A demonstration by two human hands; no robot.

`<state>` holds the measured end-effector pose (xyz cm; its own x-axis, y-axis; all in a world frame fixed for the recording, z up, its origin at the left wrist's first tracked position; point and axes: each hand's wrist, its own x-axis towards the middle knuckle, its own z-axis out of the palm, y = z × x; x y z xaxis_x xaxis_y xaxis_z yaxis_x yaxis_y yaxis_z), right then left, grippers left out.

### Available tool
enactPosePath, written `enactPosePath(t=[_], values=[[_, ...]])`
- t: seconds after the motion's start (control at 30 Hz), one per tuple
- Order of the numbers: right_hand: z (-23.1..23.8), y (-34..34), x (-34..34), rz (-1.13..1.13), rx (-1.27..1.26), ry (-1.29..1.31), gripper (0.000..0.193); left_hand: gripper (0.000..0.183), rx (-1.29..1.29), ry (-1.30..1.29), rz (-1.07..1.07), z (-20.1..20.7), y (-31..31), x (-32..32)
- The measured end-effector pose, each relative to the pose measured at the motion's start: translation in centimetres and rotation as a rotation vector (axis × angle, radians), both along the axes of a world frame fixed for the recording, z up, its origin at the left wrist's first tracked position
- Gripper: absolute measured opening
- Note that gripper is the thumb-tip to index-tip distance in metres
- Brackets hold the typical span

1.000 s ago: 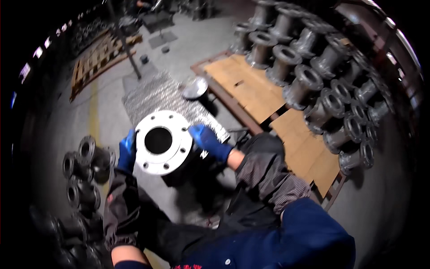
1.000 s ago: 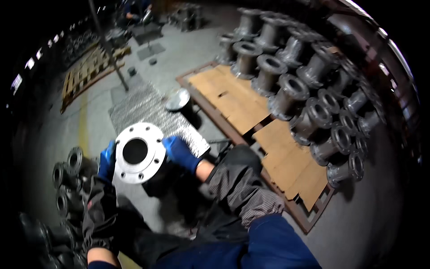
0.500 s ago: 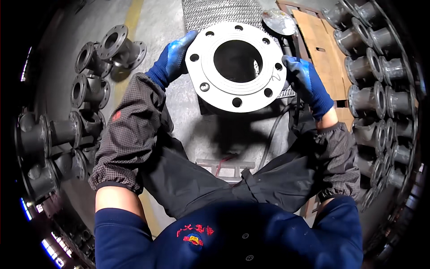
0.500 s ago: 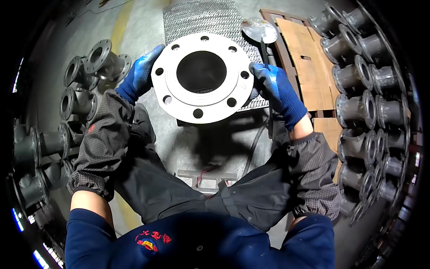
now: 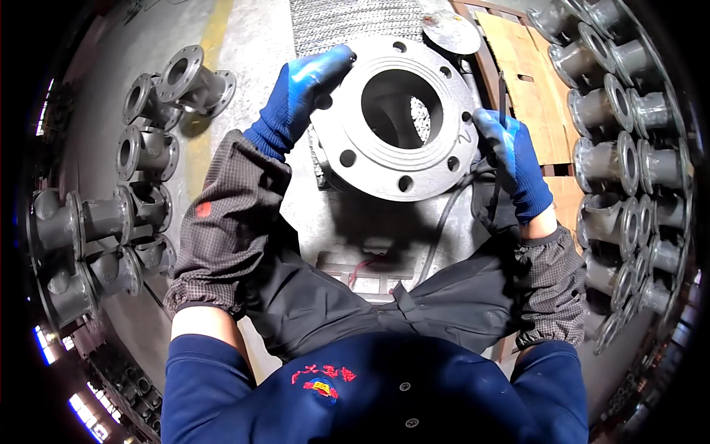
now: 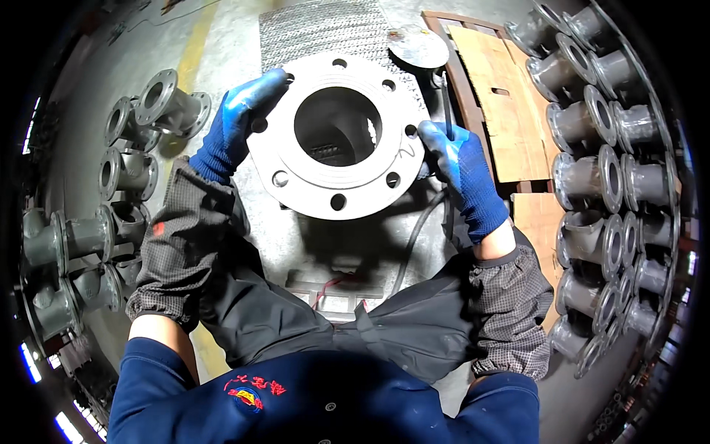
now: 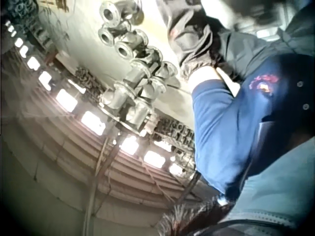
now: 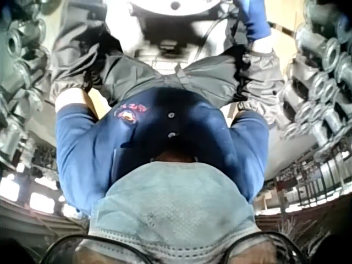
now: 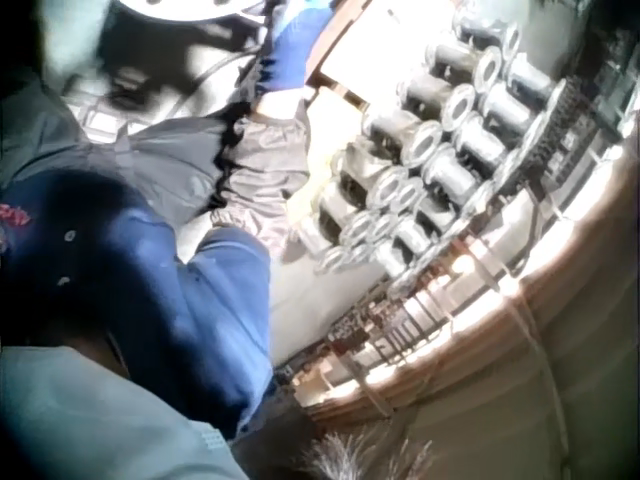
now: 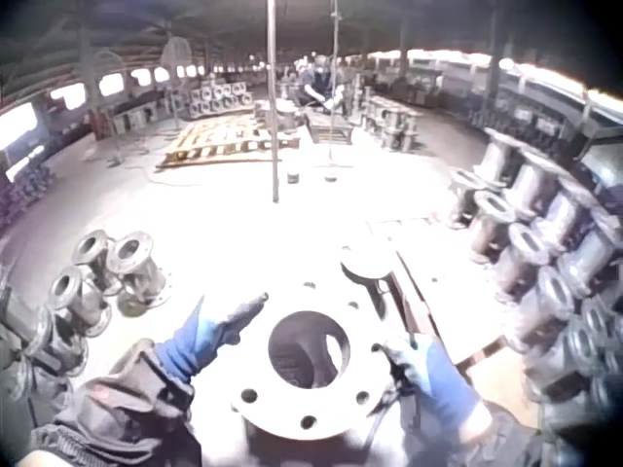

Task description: The person cleans a metal pipe casting by turning it over to check all sides and using a small hand tool to scrape debris from the interior and exterior surfaces.

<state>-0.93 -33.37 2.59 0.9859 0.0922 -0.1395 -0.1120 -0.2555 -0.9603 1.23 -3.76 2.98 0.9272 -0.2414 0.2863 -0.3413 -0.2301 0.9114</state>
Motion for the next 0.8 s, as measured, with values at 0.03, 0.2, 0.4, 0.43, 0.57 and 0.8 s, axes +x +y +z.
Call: enactPosePath(t=[0.03,0.2,0.4,0.43,0.57,0.8], values=[[-0.1,-0.8,0.3,-0.056,-0.036,0.050,0.032,0.044,-0.052,0.290,0.074,-0.2,-0.4,0.0],[-2.0,-3.4,1.7,-0.274,-0.199,-0.185,0.033,0.041,-0.128,0.399,0.044,1.8,-5.5,-0.1],[-1.8,-4.6,2.5,-0.234,-0.082,-0.184,0.029,0.046,-0.036,0.428,0.014,4.4,-8.0,-1.0],[-1.4,-4.6,2.6,-0.191,-0.094,-0.196,0.029,0.048,-0.065,0.441,-0.004,4.4,-8.2,-0.9],[-0.1,-3.3,1.8,-0.167,-0.157,-0.186,0.029,0.047,0.052,0.439,-0.019,4.2,-6.7,-0.5],[-1.5,-4.3,2.5,0.379,-0.577,-0.860,0.051,0.056,0.190,0.187,-0.129,3.0,-4.1,0.2]])
